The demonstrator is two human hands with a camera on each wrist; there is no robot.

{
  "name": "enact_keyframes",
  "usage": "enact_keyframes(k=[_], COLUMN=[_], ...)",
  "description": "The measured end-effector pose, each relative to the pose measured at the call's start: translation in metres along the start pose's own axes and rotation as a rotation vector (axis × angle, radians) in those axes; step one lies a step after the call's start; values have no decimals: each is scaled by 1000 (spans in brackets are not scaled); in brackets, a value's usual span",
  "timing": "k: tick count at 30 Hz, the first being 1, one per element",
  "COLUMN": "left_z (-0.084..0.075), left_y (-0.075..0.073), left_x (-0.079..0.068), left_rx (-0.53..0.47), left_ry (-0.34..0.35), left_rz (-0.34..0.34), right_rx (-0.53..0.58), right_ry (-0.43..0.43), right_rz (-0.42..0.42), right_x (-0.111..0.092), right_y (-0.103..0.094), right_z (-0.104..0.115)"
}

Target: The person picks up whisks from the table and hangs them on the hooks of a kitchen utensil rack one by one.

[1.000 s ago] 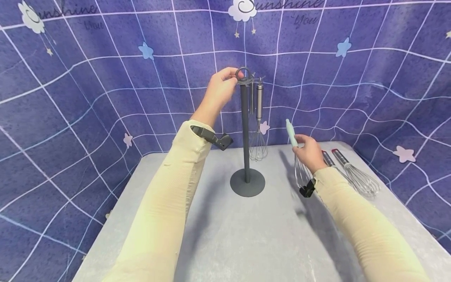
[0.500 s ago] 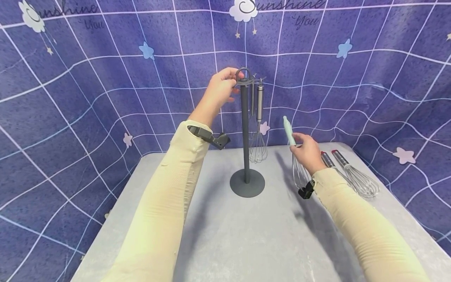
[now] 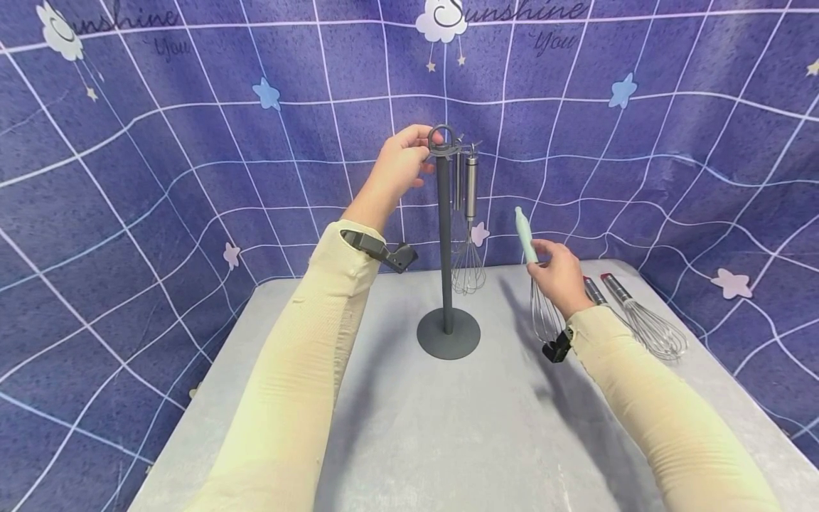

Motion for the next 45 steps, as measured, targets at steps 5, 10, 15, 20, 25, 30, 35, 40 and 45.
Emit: enact_keyframes(k=[5, 10, 15, 20, 25, 30, 35, 40, 45], left_z=[-1, -3, -3, -2, -1, -1, 0, 1, 3], left_y=[0, 0, 0, 0, 1, 1, 1, 0, -1], left_x=[0, 1, 3, 4, 5, 6, 6, 6, 5], left_rx=[-9, -44, -33, 4, 2, -18, -24, -23, -10], left_ry=[14, 62, 68, 75, 88, 95, 101, 95, 57], left_rz=[-11, -24, -32, -35, -35, -38, -39, -31, -17], right_rx=[11, 23, 34, 51, 62, 62, 76, 77, 82], right_ry=[0, 4, 13, 4, 2, -8, -9, -21, -19], right_rz=[-1, -9, -17, -20, -23, -36, -41, -40, -45], right_x=[0, 1, 1, 2, 3, 4, 5, 6, 6], right_y=[-2, -4, -5, -7, -6, -7, -8, -9, -9], right_z=[2, 5, 8, 11, 12, 15, 19, 21, 23])
Point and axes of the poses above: each hand's wrist, its own x-axis towards the middle knuckle, its own y-axis out of the palm, z = x × y, the point moved 7 cm from there along x, towards the middle knuckle, and after that the axes turned 15 degrees about -z, right-handed, at the moved point
